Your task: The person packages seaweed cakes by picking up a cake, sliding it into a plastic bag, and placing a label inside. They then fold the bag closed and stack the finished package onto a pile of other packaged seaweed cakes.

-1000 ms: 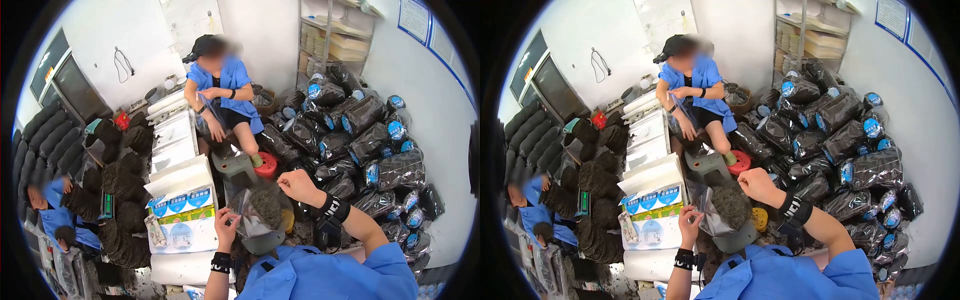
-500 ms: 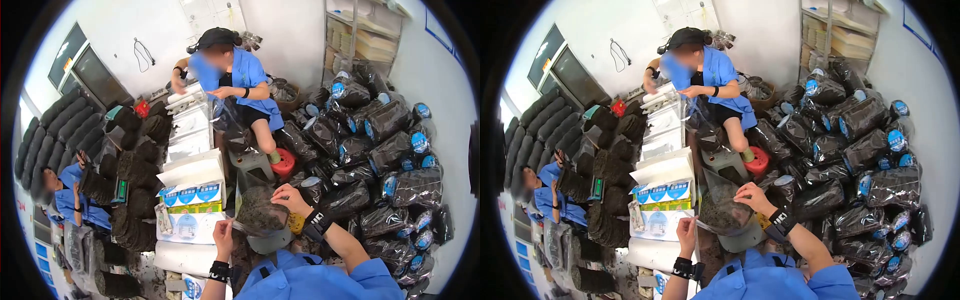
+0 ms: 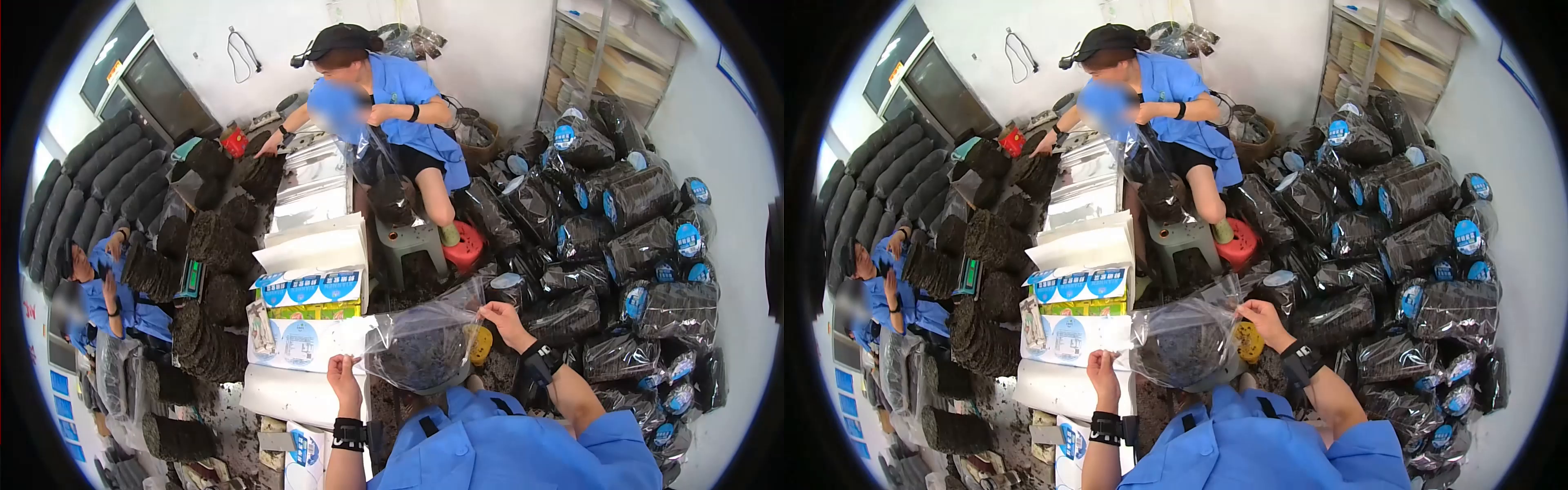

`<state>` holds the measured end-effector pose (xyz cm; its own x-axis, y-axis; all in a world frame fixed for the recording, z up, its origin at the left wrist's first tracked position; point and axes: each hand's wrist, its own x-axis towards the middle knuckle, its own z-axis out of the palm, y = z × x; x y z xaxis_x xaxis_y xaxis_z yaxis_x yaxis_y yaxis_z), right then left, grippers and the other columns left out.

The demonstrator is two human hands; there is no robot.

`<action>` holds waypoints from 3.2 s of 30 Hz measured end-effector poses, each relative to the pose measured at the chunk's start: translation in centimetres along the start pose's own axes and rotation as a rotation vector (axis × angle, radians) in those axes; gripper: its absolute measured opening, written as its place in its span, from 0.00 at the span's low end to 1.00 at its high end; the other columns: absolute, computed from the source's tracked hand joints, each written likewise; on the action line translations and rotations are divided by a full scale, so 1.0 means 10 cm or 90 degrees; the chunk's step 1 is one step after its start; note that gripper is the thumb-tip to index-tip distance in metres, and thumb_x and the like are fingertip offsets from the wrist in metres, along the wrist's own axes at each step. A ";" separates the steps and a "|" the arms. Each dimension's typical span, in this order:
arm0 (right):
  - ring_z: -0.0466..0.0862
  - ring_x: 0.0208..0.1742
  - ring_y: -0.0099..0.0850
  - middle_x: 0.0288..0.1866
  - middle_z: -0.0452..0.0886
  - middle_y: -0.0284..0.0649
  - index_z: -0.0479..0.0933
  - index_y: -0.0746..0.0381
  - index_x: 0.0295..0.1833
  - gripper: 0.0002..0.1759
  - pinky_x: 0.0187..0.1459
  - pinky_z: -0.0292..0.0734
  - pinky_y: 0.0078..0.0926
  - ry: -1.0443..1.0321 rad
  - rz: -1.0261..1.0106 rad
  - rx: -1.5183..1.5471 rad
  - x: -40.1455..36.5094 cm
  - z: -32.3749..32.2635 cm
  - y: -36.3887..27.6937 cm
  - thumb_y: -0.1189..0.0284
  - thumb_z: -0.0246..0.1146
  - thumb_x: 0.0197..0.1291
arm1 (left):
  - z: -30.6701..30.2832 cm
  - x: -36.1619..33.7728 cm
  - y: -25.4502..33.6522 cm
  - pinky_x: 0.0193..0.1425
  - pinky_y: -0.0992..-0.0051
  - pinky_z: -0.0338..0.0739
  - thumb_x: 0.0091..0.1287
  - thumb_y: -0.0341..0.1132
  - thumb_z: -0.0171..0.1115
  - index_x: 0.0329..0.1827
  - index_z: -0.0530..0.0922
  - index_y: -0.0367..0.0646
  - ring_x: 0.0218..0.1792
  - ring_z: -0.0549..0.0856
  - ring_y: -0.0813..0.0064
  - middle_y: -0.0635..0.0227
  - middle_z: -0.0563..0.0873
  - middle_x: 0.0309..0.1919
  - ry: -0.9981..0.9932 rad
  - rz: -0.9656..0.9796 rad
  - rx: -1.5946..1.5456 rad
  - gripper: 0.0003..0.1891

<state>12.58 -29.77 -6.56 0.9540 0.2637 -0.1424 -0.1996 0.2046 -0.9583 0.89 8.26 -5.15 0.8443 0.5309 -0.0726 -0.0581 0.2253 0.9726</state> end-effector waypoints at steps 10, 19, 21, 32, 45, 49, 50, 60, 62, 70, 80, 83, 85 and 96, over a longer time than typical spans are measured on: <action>0.72 0.19 0.35 0.17 0.70 0.43 0.68 0.64 0.25 0.24 0.25 0.66 0.33 0.296 -0.091 -0.439 -0.18 0.21 0.37 0.59 0.69 0.61 | 0.23 -0.03 -0.84 0.29 0.72 0.72 0.73 0.34 0.57 0.41 0.70 0.38 0.22 0.75 0.75 0.66 0.77 0.23 0.093 0.003 0.328 0.08; 0.69 0.25 0.44 0.20 0.67 0.43 0.67 0.63 0.24 0.20 0.29 0.64 0.38 0.199 -0.369 -0.638 -0.30 -0.01 -0.15 0.67 0.68 0.58 | 0.19 0.12 -0.03 0.24 0.61 0.70 0.73 0.35 0.57 0.32 0.73 0.39 0.19 0.76 0.48 0.52 0.78 0.19 -0.025 0.305 0.586 0.11; 0.70 0.24 0.45 0.20 0.67 0.45 0.67 0.64 0.23 0.20 0.29 0.65 0.38 0.193 -0.377 -0.648 -0.36 -0.03 0.01 0.66 0.67 0.60 | 0.14 0.10 -0.20 0.24 0.58 0.70 0.75 0.38 0.54 0.32 0.73 0.41 0.21 0.78 0.45 0.51 0.78 0.19 -0.042 0.305 0.662 0.13; 0.81 0.27 0.32 0.24 0.81 0.42 0.80 0.66 0.30 0.24 0.33 0.74 0.31 0.131 0.112 -0.511 -0.29 -0.35 0.87 0.56 0.59 0.69 | 0.00 0.30 -1.18 0.26 0.64 0.70 0.75 0.54 0.52 0.27 0.75 0.41 0.23 0.79 0.67 0.67 0.80 0.20 -0.164 -0.432 0.305 0.25; 0.82 0.42 0.23 0.40 0.87 0.38 0.84 0.68 0.44 0.11 0.50 0.75 0.23 -0.150 0.139 -0.149 -0.45 -0.57 0.02 0.76 0.61 0.61 | -0.31 0.48 -0.12 0.38 0.82 0.73 0.60 0.21 0.54 0.33 0.85 0.36 0.32 0.80 0.81 0.67 0.86 0.31 -0.414 -0.293 0.170 0.09; 0.82 0.37 0.25 0.35 0.85 0.35 0.83 0.66 0.41 0.10 0.46 0.75 0.25 -0.089 0.094 -0.198 -0.48 -0.52 -0.03 0.73 0.60 0.61 | -0.16 0.41 0.17 0.37 0.77 0.76 0.61 0.28 0.64 0.34 0.83 0.32 0.28 0.81 0.79 0.68 0.85 0.28 -0.413 -0.236 0.272 0.06; 0.81 0.36 0.24 0.33 0.84 0.34 0.83 0.65 0.45 0.10 0.45 0.75 0.25 -0.102 0.064 -0.358 -0.50 -0.48 -0.11 0.73 0.63 0.59 | -0.16 0.41 0.19 0.37 0.77 0.76 0.61 0.28 0.64 0.34 0.83 0.32 0.28 0.81 0.79 0.68 0.85 0.28 -0.403 -0.233 0.268 0.06; 0.72 0.36 0.34 0.30 0.70 0.33 0.72 0.50 0.68 0.36 0.42 0.69 0.33 -0.440 -0.456 -0.954 -0.67 0.02 -0.49 0.77 0.64 0.48 | -0.17 0.06 0.49 0.37 0.66 0.77 0.51 0.26 0.64 0.38 0.80 0.50 0.33 0.79 0.65 0.69 0.75 0.28 -0.595 0.496 0.737 0.11; 0.72 0.37 0.35 0.33 0.69 0.35 0.73 0.48 0.66 0.33 0.44 0.69 0.31 -0.474 -0.493 -0.990 -0.74 0.05 -0.40 0.75 0.63 0.50 | -0.28 0.00 0.32 0.39 0.68 0.76 0.52 0.29 0.62 0.38 0.79 0.52 0.36 0.77 0.66 0.70 0.74 0.31 -0.628 0.567 0.803 0.10; 0.70 0.68 0.47 0.63 0.75 0.49 0.72 0.60 0.63 0.27 0.69 0.63 0.47 -0.343 -0.408 -0.811 -0.36 0.78 0.05 0.64 0.64 0.59 | -0.27 -0.07 0.05 0.41 0.65 0.75 0.53 0.30 0.61 0.36 0.79 0.50 0.40 0.78 0.64 0.68 0.75 0.32 -0.528 0.533 0.775 0.08; 0.58 0.77 0.50 0.77 0.59 0.52 0.64 0.49 0.74 0.36 0.73 0.52 0.58 -0.212 -0.336 -0.935 -0.36 1.43 0.10 0.54 0.63 0.61 | -0.14 -0.69 -0.47 0.75 0.67 0.57 0.72 0.38 0.54 0.74 0.59 0.32 0.72 0.65 0.67 0.55 0.66 0.71 -0.143 -0.253 -0.005 0.31; 0.57 0.77 0.51 0.77 0.58 0.53 0.64 0.49 0.75 0.37 0.73 0.51 0.61 -0.217 -0.348 -0.963 -0.35 1.43 0.09 0.52 0.62 0.61 | 0.35 -0.69 -0.35 0.74 0.71 0.58 0.74 0.32 0.54 0.74 0.61 0.34 0.69 0.68 0.69 0.62 0.71 0.68 -0.116 -0.322 -0.024 0.27; 0.57 0.77 0.52 0.77 0.58 0.54 0.64 0.49 0.74 0.37 0.73 0.48 0.63 -0.222 -0.331 -0.950 -0.38 1.44 0.07 0.48 0.61 0.61 | 0.49 -0.65 -0.38 0.70 0.72 0.65 0.71 0.25 0.55 0.72 0.64 0.35 0.66 0.74 0.66 0.60 0.78 0.63 -0.031 -0.312 0.011 0.26; 0.46 0.80 0.56 0.80 0.48 0.58 0.58 0.57 0.77 0.42 0.75 0.40 0.62 -0.194 -0.289 -1.024 -0.35 1.38 0.32 0.52 0.57 0.60 | 1.01 -0.90 -0.43 0.76 0.56 0.56 0.68 0.37 0.56 0.72 0.62 0.29 0.74 0.63 0.49 0.43 0.67 0.71 -0.259 0.276 0.724 0.32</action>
<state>5.54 -17.03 -5.69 0.7533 0.6549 0.0599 0.6521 -0.7320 -0.1973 -1.07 -5.73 -6.43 0.9837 0.0530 0.1720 -0.0522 -0.8306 0.5544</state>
